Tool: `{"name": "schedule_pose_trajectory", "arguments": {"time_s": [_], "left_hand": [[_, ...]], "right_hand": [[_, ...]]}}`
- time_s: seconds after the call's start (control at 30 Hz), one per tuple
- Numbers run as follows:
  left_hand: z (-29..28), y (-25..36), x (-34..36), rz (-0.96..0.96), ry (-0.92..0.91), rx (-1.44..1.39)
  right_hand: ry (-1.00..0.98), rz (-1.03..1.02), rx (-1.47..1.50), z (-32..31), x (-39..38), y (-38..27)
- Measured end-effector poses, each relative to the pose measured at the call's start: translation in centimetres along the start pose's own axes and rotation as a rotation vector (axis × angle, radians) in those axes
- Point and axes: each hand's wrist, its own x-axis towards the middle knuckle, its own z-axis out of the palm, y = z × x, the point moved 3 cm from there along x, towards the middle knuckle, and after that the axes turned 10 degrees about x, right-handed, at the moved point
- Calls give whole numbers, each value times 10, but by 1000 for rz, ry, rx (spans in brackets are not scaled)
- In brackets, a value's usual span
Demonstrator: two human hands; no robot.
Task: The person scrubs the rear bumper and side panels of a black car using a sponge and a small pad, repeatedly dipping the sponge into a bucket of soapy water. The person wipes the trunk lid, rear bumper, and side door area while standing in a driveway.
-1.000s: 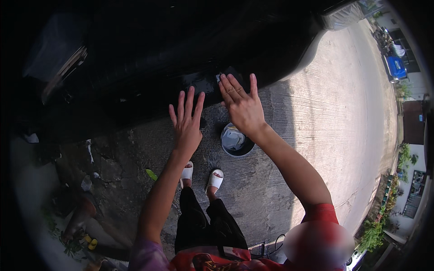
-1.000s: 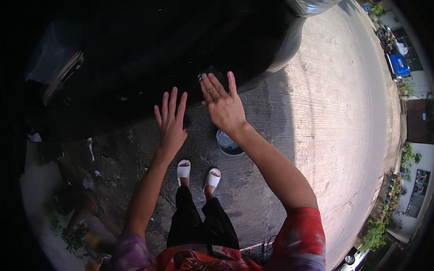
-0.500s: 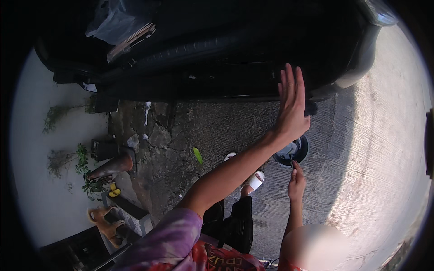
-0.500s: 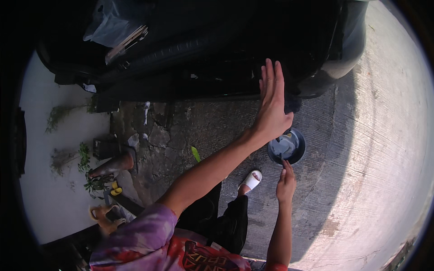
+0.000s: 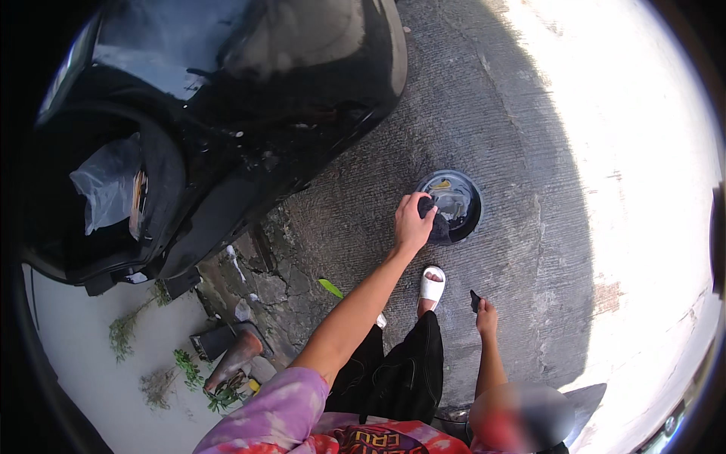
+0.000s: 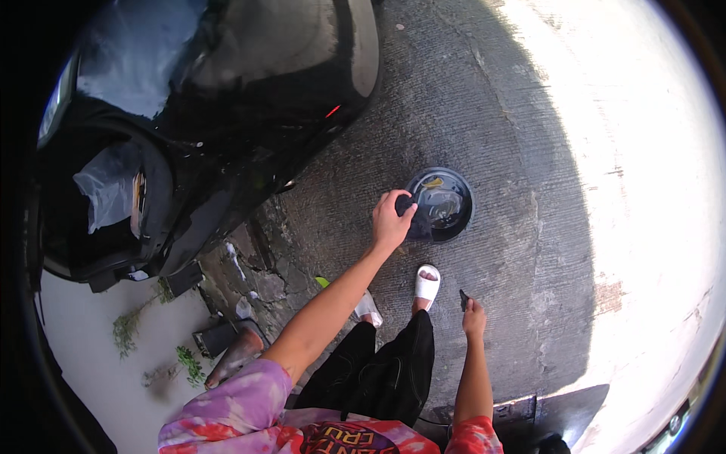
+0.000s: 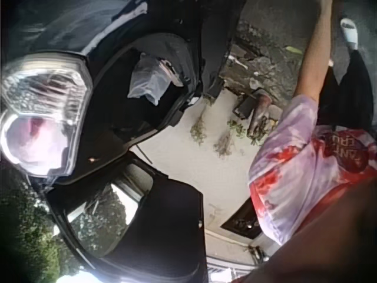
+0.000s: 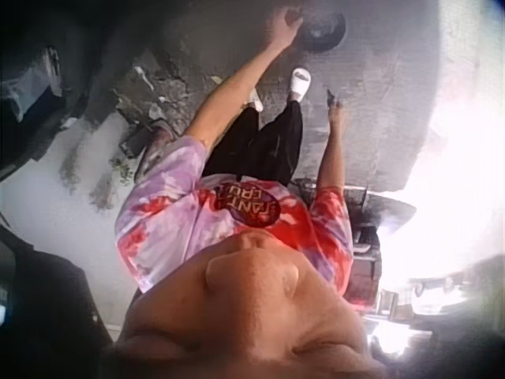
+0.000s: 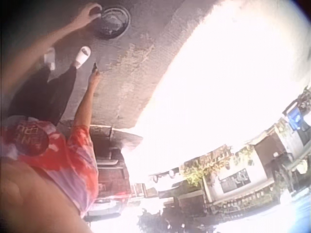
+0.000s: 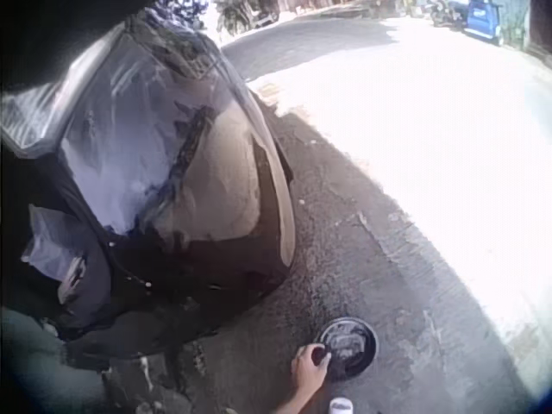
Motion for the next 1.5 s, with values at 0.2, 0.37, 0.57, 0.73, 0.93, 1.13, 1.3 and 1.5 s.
{"name": "schedule_pose_trajectory", "arguments": {"time_s": [0.2,0.37,0.57,0.73,0.93,1.13,1.3,1.5], "left_hand": [[120,-121,31,-431,-297,-8],[161,-211,42,-514,-550,314],[252,-278,6,-664,-471,-8],[246,-262,21,-589,-587,-9],[209,-204,13,-526,-433,149],[120,-248,-80,-672,-306,-100],[13,-338,-184,-791,-180,-138],[-169,-422,-338,-1114,-28,-194]], "right_hand": [[87,-89,261,-3,101,-20],[26,89,656,20,135,-10],[-38,167,385,63,114,63],[-7,148,250,66,81,126],[46,75,132,44,78,92],[60,-129,70,54,40,-21],[-120,-319,-7,131,22,-57],[-678,-379,68,333,-114,-133]]}}
